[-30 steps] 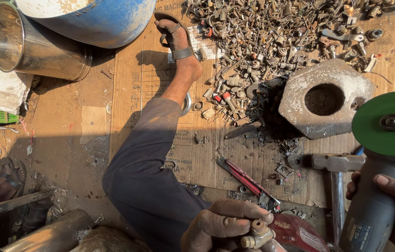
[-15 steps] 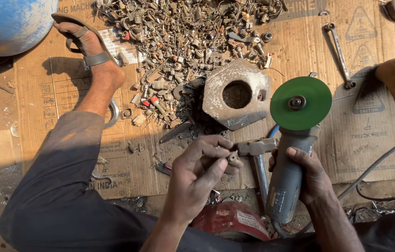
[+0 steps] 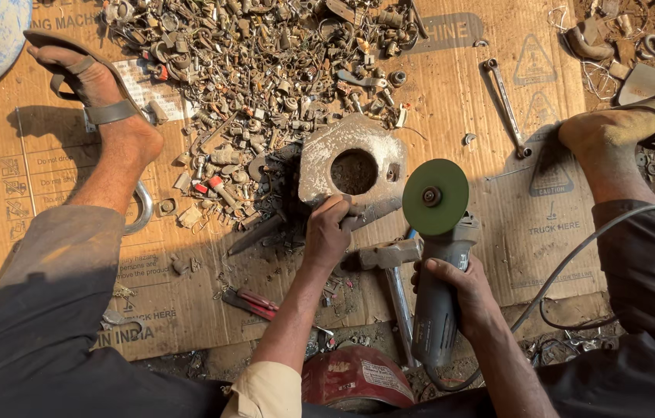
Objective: The person sits on the ground and uses a hammer and chisel to break apart a metal lock. They then use an angle grinder to cut and grind various metal parts, including a cylindrical component and a motor armature, while holding them with pliers.
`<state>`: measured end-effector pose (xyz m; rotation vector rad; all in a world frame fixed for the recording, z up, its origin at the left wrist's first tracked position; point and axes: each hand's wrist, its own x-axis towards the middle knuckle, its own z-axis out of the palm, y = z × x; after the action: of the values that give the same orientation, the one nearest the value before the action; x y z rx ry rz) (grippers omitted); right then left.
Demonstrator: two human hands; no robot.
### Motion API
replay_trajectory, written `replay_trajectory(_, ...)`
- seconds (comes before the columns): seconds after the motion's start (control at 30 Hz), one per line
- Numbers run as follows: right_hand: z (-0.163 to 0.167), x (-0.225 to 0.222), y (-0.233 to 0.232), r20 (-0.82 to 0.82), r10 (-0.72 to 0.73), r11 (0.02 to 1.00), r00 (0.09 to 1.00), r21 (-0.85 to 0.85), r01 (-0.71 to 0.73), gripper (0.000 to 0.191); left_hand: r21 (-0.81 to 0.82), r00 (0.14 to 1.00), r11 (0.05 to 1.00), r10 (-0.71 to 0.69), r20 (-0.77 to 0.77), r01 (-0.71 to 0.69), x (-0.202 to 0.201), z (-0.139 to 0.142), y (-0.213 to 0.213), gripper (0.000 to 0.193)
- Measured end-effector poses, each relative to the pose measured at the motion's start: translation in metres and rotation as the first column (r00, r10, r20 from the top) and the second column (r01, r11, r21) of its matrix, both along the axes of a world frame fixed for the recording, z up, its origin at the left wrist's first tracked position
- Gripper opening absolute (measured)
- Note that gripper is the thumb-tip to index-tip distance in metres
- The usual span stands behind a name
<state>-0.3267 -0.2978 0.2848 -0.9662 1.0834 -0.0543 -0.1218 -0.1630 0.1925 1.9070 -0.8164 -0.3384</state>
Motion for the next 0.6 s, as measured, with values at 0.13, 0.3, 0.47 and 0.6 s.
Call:
replay_trajectory(0.13,-0.010,0.009,0.004,-0.065,0.057,0.998,0.996,-0.027,-0.059,0.054,0.008,0.998,1.000,-0.001,0.067,0.000,0.012,-0.001,0.008,0.033)
replay_trajectory(0.3,-0.013,0.009,0.008,-0.160,0.125,0.987,0.979,-0.077,-0.138,0.054,0.024,0.996,0.996,-0.091,0.022,0.091,0.024,0.004,0.014,0.029)
replay_trajectory(0.47,-0.019,0.008,0.010,-0.202,0.194,0.963,0.960,-0.146,-0.225,0.059,0.067,0.995,0.997,-0.053,0.090,0.047,0.017,0.001,0.006,0.009)
replay_trajectory(0.6,-0.022,0.011,0.010,-0.264,0.210,0.954,0.941,-0.155,-0.256,0.061,0.146,0.995,0.989,-0.035,0.090,0.022,0.014,0.001,0.003,0.017)
